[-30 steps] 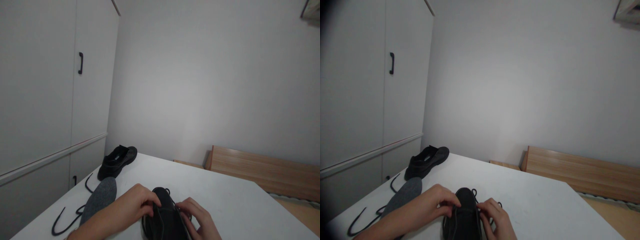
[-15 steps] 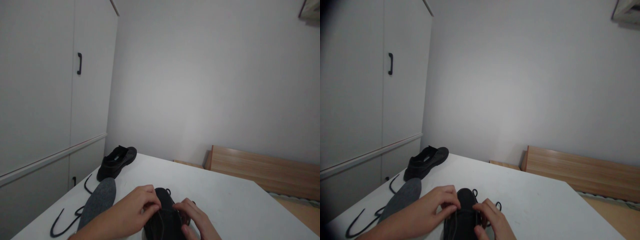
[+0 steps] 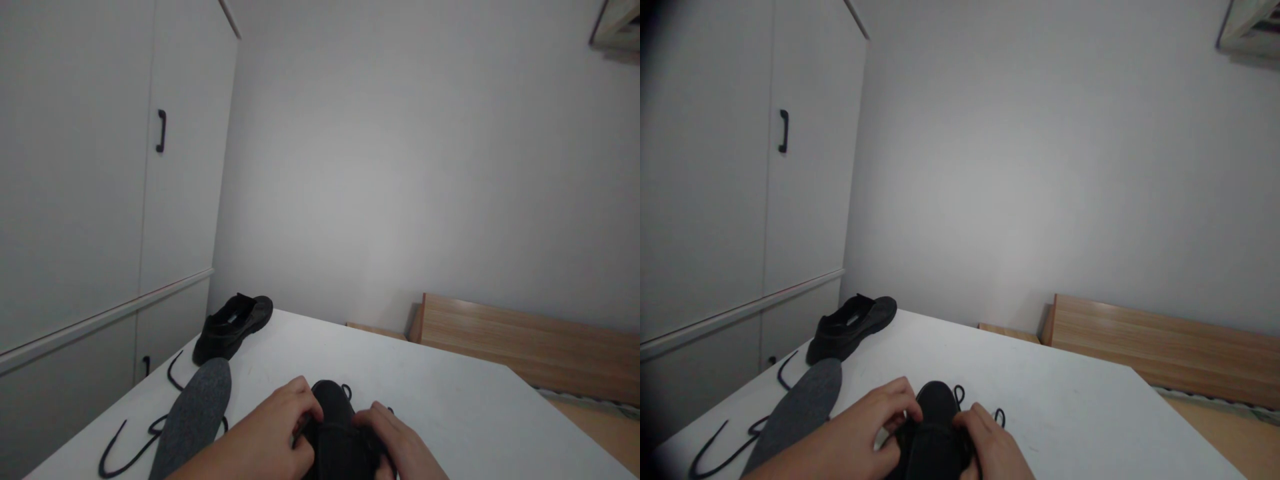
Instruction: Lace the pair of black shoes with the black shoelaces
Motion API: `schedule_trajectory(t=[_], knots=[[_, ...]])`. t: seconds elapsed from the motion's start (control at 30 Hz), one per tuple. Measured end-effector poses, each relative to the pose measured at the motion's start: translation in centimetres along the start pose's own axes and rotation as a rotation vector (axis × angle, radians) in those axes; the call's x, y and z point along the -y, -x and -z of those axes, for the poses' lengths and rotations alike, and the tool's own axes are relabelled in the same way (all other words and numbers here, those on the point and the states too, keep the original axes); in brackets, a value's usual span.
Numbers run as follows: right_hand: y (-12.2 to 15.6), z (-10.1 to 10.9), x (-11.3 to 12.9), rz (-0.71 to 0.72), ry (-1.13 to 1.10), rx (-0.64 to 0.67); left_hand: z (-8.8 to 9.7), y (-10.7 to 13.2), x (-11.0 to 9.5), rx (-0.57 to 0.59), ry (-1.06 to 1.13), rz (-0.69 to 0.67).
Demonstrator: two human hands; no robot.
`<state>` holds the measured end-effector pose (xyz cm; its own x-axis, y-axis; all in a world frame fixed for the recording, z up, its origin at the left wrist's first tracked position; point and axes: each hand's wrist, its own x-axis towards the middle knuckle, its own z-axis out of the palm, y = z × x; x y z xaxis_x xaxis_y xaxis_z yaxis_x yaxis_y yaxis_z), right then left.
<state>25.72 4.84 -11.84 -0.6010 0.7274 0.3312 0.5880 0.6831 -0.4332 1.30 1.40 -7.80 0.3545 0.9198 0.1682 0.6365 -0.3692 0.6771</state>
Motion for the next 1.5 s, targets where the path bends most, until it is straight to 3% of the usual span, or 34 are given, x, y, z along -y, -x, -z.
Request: schedule_trajectory(t=[0.27, 0.47, 0.6, 0.8, 0.87, 0.93, 1.03, 1.2, 1.33, 1.5], knots=[[-0.8, -0.3, 1.0, -0.051, 0.071, -0.040, -1.2, -1.1, 0.9, -0.093, -0.052, 0.060], [-1.2, -0.6, 0.8, -0.076, 0.175, -0.063, -1.3, -1.2, 0.4, -0.218, -0.049, -0.061], [-1.9, -0.7, 1.3, -0.089, 0.232, -0.112, -1.7, -1.5, 0.6, -0.216, 0.021, -0.105], [-4.5, 0.2, 4.7, -0.182, 0.630, 0.097, -2.5, -1.9, 1.2, -0.226, 0.071, -0.070], [-5.1, 0.5, 5.3, -0.176, 0.688, 0.095, -2.5, -1.8, 1.2, -0.239, 0.085, -0.041], [-5.3, 0.3, 5.2, -0.092, 0.610, 0.011, -2.5, -1.7, 1.1, -0.251, 0.109, -0.046], [-4.9, -0.4, 4.2, 0.054, 0.234, -0.154, -2.4, -1.4, 0.6, -0.292, 0.187, -0.111], [-3.9, -1.3, 3.9, 0.063, -0.248, -0.285, -2.1, -0.9, -0.1, -0.368, 0.321, -0.133], [-3.9, -1.2, 5.1, 0.035, -0.396, -0.347, -1.9, -1.1, -0.2, -0.373, 0.488, -0.111], [-4.0, -1.3, 5.6, -0.046, -0.472, -0.336, -2.0, -1.3, 0.1, -0.372, 0.626, -0.086]])
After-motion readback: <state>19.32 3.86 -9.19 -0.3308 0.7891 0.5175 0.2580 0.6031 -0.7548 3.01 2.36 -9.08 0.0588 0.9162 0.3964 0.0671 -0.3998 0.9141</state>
